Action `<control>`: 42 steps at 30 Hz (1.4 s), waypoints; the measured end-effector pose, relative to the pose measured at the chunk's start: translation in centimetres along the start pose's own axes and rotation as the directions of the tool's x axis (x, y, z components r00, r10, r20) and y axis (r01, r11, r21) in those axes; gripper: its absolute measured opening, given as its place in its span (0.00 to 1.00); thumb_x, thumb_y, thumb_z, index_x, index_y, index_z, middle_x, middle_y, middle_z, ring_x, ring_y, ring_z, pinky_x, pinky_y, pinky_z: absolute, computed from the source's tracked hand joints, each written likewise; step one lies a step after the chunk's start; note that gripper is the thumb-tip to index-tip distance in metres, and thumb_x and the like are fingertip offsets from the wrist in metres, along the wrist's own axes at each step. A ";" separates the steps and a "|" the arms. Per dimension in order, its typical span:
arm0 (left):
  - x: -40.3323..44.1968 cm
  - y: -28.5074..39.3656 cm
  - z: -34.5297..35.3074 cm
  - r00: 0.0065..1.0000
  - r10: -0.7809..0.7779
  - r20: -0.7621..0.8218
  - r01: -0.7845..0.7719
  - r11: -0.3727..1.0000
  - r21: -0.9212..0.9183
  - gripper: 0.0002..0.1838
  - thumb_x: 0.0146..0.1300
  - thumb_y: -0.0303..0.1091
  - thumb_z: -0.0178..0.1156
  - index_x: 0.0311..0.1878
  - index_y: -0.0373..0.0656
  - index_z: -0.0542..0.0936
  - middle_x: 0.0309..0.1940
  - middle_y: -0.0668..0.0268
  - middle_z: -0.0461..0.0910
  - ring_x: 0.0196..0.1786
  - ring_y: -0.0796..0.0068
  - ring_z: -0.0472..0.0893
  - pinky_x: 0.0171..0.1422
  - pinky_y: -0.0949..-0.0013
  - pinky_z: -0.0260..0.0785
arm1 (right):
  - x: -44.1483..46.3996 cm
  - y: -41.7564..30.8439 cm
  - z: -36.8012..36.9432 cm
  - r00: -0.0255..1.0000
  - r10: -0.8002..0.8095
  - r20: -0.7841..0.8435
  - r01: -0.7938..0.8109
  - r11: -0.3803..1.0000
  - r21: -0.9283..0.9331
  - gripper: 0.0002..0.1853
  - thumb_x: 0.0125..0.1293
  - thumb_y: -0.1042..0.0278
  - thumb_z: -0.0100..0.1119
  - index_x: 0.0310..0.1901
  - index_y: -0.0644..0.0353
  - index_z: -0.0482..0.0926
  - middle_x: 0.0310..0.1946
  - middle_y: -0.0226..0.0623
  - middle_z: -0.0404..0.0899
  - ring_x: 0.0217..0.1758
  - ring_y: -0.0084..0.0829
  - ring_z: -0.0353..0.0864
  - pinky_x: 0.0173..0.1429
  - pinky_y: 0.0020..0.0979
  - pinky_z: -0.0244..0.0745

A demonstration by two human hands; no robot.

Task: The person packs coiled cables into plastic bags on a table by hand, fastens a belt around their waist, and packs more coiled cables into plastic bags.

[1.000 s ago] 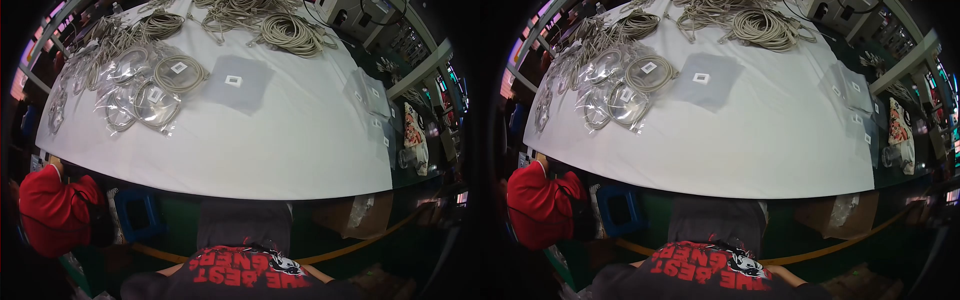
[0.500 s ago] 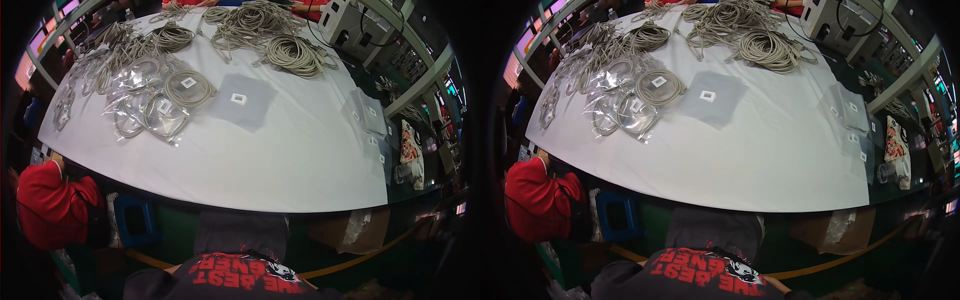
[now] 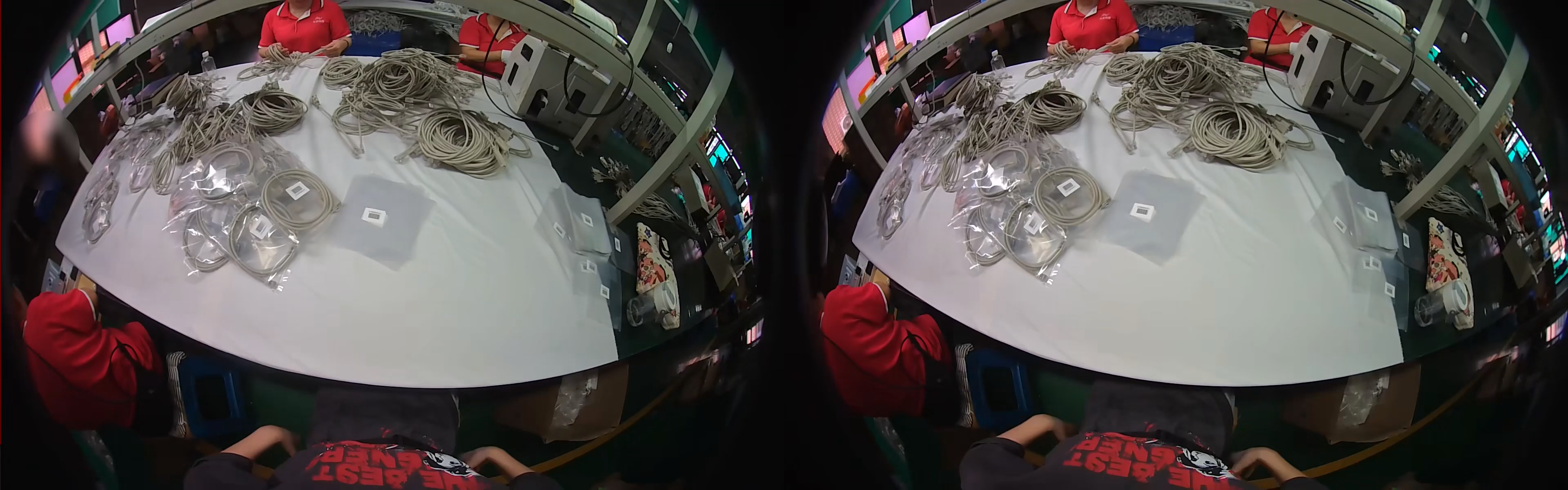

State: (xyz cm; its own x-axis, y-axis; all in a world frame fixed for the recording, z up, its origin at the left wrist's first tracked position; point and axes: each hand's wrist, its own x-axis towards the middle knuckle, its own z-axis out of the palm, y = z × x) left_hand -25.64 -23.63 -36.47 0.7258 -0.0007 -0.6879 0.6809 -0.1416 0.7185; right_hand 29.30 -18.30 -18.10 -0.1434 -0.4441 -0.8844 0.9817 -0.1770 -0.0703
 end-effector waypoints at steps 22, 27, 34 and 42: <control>-3.7 36.1 -39.0 0.285 0.538 -0.793 -0.495 0.791 0.359 0.15 0.60 0.38 0.53 0.22 0.41 0.67 0.13 0.64 0.65 0.18 0.63 0.68 0.25 0.64 0.61 | -45.8 -21.1 -43.1 -0.801 -0.367 -0.473 -0.152 0.889 -0.431 0.17 0.54 0.69 0.57 0.46 0.66 0.72 0.44 0.51 0.73 0.44 0.47 0.74 0.47 0.41 0.70; -3.5 35.8 -39.1 0.257 0.507 -0.823 -0.561 0.771 0.300 0.14 0.61 0.38 0.53 0.23 0.41 0.68 0.13 0.64 0.65 0.17 0.63 0.68 0.24 0.64 0.61 | -46.3 -21.1 -44.0 -0.829 -0.456 -0.322 -0.348 0.874 -0.340 0.14 0.54 0.69 0.58 0.42 0.64 0.72 0.44 0.52 0.73 0.47 0.47 0.74 0.47 0.44 0.70; -3.7 36.4 -38.9 0.271 0.505 -0.820 -0.566 0.772 0.289 0.13 0.61 0.38 0.53 0.24 0.41 0.69 0.13 0.63 0.66 0.17 0.63 0.67 0.24 0.65 0.60 | -48.3 -19.5 -39.7 -0.606 -0.130 -0.785 0.182 0.938 -0.296 0.21 0.52 0.62 0.62 0.43 0.65 0.69 0.46 0.56 0.71 0.51 0.50 0.71 0.51 0.42 0.68; -4.1 36.4 -39.2 0.296 0.459 -0.838 -0.553 0.797 0.242 0.12 0.60 0.38 0.54 0.25 0.41 0.70 0.13 0.62 0.67 0.17 0.64 0.67 0.24 0.66 0.61 | -44.1 -21.7 -42.2 -0.672 0.132 -0.729 0.108 0.991 0.080 0.39 0.48 0.57 0.67 0.60 0.58 0.58 0.60 0.51 0.58 0.62 0.51 0.60 0.59 0.52 0.61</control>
State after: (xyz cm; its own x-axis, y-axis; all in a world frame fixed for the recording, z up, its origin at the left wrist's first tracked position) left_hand -0.03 10.06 -3.51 0.6093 0.7640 0.2121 0.1182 -0.3521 0.9285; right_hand 19.57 42.22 2.99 0.3174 0.9151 0.2485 0.9472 -0.2937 -0.1284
